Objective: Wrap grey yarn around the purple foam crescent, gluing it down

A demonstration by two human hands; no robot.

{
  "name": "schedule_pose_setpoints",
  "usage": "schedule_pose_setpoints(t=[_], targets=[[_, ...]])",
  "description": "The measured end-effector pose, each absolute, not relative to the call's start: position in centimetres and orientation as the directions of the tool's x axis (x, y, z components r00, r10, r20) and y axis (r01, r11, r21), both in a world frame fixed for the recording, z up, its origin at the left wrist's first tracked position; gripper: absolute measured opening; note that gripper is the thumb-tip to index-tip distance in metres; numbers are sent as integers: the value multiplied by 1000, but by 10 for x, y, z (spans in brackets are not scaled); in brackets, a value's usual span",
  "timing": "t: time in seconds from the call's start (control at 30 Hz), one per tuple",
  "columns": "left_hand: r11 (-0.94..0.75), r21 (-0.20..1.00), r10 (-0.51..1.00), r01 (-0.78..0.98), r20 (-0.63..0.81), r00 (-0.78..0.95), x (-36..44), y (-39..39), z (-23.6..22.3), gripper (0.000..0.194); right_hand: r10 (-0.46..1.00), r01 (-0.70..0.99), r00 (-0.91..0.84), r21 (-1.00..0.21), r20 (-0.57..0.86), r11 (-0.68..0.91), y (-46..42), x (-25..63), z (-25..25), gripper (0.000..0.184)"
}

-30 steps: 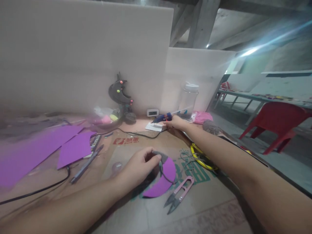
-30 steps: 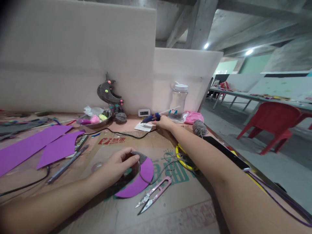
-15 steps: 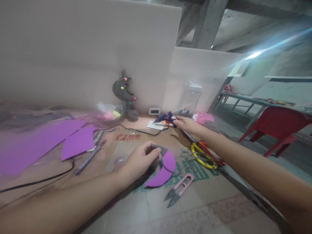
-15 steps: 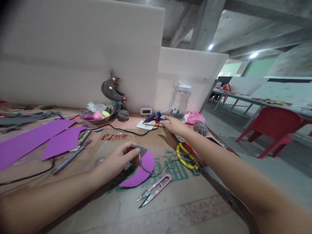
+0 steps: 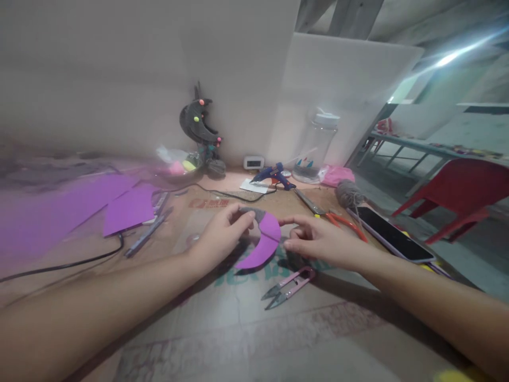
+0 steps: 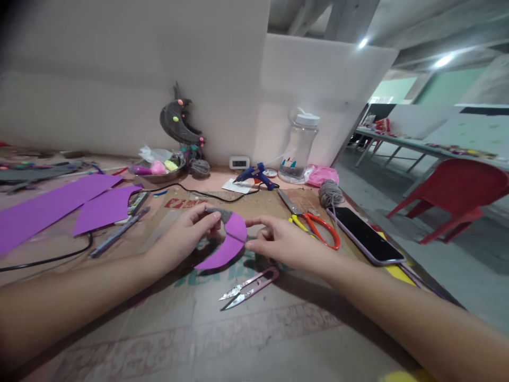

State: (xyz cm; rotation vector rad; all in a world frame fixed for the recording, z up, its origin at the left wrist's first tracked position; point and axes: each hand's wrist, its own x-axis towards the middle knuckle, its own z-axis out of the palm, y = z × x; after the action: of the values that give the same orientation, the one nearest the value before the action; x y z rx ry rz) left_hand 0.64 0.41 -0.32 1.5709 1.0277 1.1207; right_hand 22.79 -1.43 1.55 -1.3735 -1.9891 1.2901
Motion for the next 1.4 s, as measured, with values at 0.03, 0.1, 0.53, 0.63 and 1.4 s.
schedule_pose_setpoints(t=[0.03,0.1,0.53,0.63,1.4], targets=[[-225,967,953,122,192,236,6,4,-3,15,896,561,-426,-814,-127,151,-14,229,18,39],[-220,967,954,131,185,234,6,5,-3,16,922,659,-387,-698,5,281,-17,229,23,32],[-219,949,938,227,141,315,5,1,-1,16,622,751,-575,40,532,659,-24,237,33,28],[-203,951,938,232,121,326,6,1,0,15,658,767,-572,37,489,640,-23,237,33,29],[-177,957,938,231,93,335,7,-2,2,16,942,627,-294,-712,159,316,-14,227,26,27]])
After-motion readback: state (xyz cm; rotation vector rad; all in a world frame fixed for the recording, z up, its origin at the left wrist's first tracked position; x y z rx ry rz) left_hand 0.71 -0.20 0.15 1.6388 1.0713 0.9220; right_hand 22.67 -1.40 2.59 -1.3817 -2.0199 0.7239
